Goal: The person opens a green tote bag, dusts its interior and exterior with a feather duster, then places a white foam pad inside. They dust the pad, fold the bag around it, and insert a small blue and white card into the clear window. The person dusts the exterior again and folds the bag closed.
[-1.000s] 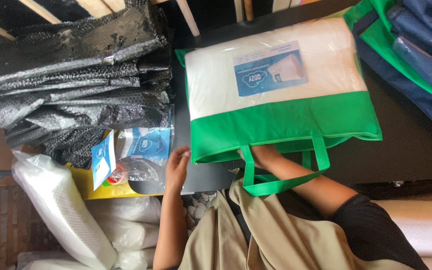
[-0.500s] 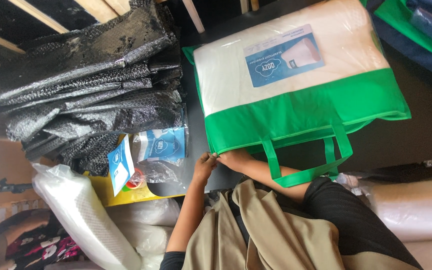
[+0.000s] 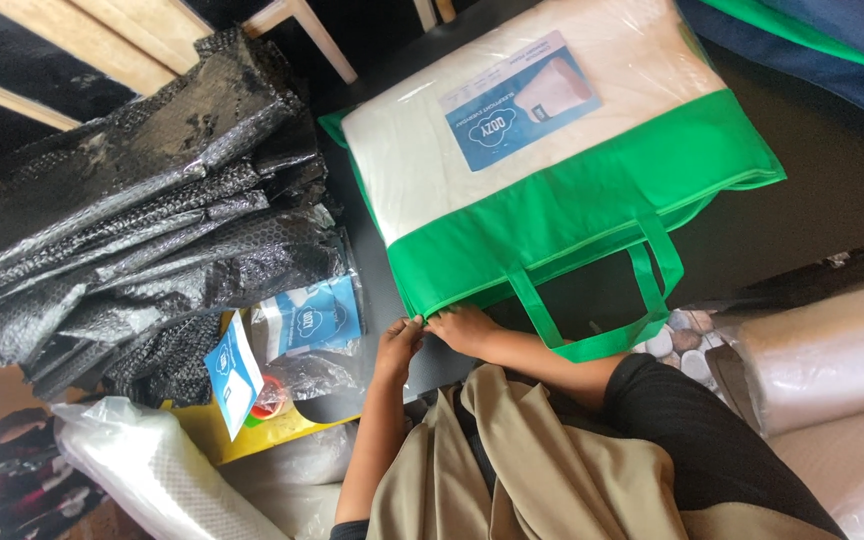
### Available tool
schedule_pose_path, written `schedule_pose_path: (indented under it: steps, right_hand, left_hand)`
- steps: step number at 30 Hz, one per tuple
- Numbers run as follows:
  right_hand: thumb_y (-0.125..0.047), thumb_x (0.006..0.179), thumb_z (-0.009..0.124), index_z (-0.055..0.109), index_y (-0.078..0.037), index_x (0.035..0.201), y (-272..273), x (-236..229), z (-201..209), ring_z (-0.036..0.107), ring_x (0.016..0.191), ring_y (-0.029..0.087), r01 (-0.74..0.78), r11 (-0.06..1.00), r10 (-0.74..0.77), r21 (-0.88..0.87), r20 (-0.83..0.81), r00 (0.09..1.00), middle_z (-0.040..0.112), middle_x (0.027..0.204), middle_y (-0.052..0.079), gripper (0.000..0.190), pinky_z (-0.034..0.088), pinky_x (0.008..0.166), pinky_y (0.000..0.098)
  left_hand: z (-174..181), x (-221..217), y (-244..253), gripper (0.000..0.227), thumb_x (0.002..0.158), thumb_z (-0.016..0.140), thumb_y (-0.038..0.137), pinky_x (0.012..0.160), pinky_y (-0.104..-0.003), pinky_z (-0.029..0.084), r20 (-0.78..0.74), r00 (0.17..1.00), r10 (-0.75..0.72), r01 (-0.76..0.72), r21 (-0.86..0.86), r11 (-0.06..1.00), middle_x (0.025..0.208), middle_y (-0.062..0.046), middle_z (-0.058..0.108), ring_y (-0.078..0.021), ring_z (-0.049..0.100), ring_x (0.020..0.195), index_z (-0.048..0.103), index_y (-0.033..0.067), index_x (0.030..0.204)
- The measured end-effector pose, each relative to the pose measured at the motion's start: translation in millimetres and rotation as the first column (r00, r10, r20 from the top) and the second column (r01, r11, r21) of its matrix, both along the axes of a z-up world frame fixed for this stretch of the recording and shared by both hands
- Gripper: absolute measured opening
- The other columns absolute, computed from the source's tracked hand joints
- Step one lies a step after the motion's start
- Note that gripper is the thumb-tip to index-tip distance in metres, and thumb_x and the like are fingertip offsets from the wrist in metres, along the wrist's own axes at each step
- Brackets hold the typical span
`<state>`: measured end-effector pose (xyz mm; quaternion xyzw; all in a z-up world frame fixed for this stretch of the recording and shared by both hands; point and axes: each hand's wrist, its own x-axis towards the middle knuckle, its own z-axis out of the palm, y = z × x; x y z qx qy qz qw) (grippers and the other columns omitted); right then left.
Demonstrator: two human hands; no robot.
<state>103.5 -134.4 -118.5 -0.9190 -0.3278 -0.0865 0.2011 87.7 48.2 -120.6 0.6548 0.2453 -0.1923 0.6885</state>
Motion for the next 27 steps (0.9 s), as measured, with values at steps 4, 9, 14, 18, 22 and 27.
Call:
schedule_pose_path:
  steps: [4, 9, 14, 18, 22, 27]
  right_hand:
    - [-0.037, 0.103, 0.056, 0.065, -0.019, 0.081, -6, 1, 13, 0.074, 0.064, 0.024, -0.001, 1.0, 0.002, -0.014, 0.036, 0.999, 0.067, 0.066, 0.001, 0.03, 0.059, 0.056, 0.0356]
    - [-0.043, 0.101, 0.058, 0.071, -0.018, 0.087, -28, 7, 18, 0.075, 0.07, 0.033, 0.161, 0.965, -0.082, 0.208, -0.343, 0.936, 0.072, 0.069, 0.008, 0.032, 0.06, 0.06, 0.0462]
    - [-0.033, 0.095, 0.069, 0.073, -0.02, 0.08, -60, 16, -12, 0.073, 0.066, 0.026, 0.27, 0.886, -0.134, 0.378, -0.35, 0.927, 0.071, 0.066, 0.005, 0.02, 0.055, 0.057, 0.034]
    - [-0.031, 0.096, 0.068, 0.076, -0.016, 0.086, -134, 13, 29, 0.073, 0.069, 0.036, 0.369, 0.849, -0.191, 0.378, -0.43, 0.882, 0.074, 0.073, 0.016, 0.02, 0.057, 0.061, 0.0435]
    - [-0.014, 0.09, 0.07, 0.074, -0.019, 0.092, -204, 9, 5, 0.074, 0.074, 0.03, 0.378, 0.863, -0.311, 0.334, -0.237, 0.92, 0.073, 0.078, 0.008, 0.007, 0.058, 0.064, 0.0417]
    - [-0.017, 0.089, 0.079, 0.079, -0.017, 0.095, -280, 13, 5, 0.076, 0.083, 0.021, 0.476, 0.759, -0.478, 0.444, -0.116, 0.871, 0.079, 0.089, 0.003, 0.005, 0.059, 0.075, 0.0323]
  left_hand:
    - [-10, -3, 4, 0.021, 0.098, 0.07, 0.031, 0.074, -0.023, 0.047, -0.009, 1.0, 0.022, -0.022, -0.001, 1.0, 0.081, 0.003, 0.072, -0.0074, 0.069, 0.079, 0.063, 0.017, 0.083]
    - [-6, -4, 10, 0.018, 0.101, 0.067, 0.027, 0.096, -0.041, 0.049, -0.035, 0.987, 0.154, -0.157, -0.144, 0.977, 0.098, -0.01, 0.075, -0.0265, 0.074, 0.105, 0.055, 0.0169, 0.092]
    - [-15, -1, 16, 0.016, 0.103, 0.065, 0.023, 0.094, -0.04, 0.054, -0.05, 0.962, 0.27, -0.275, -0.196, 0.941, 0.096, -0.006, 0.072, -0.028, 0.075, 0.103, 0.054, 0.0165, 0.093]
    - [-35, 0, 21, 0.015, 0.101, 0.066, 0.022, 0.09, -0.043, 0.058, -0.083, 0.898, 0.432, -0.439, -0.246, 0.864, 0.09, -0.005, 0.067, -0.0315, 0.076, 0.098, 0.055, 0.0177, 0.092]
    - [-53, 0, 24, 0.013, 0.1, 0.066, 0.018, 0.083, -0.042, 0.062, -0.1, 0.854, 0.51, -0.517, -0.266, 0.814, 0.09, -0.006, 0.065, -0.034, 0.077, 0.093, 0.055, 0.0164, 0.093]
    - [-69, 2, 24, 0.013, 0.098, 0.069, 0.017, 0.078, -0.043, 0.065, -0.123, 0.778, 0.616, -0.625, -0.253, 0.738, 0.093, -0.009, 0.063, -0.0367, 0.076, 0.092, 0.057, 0.011, 0.098]
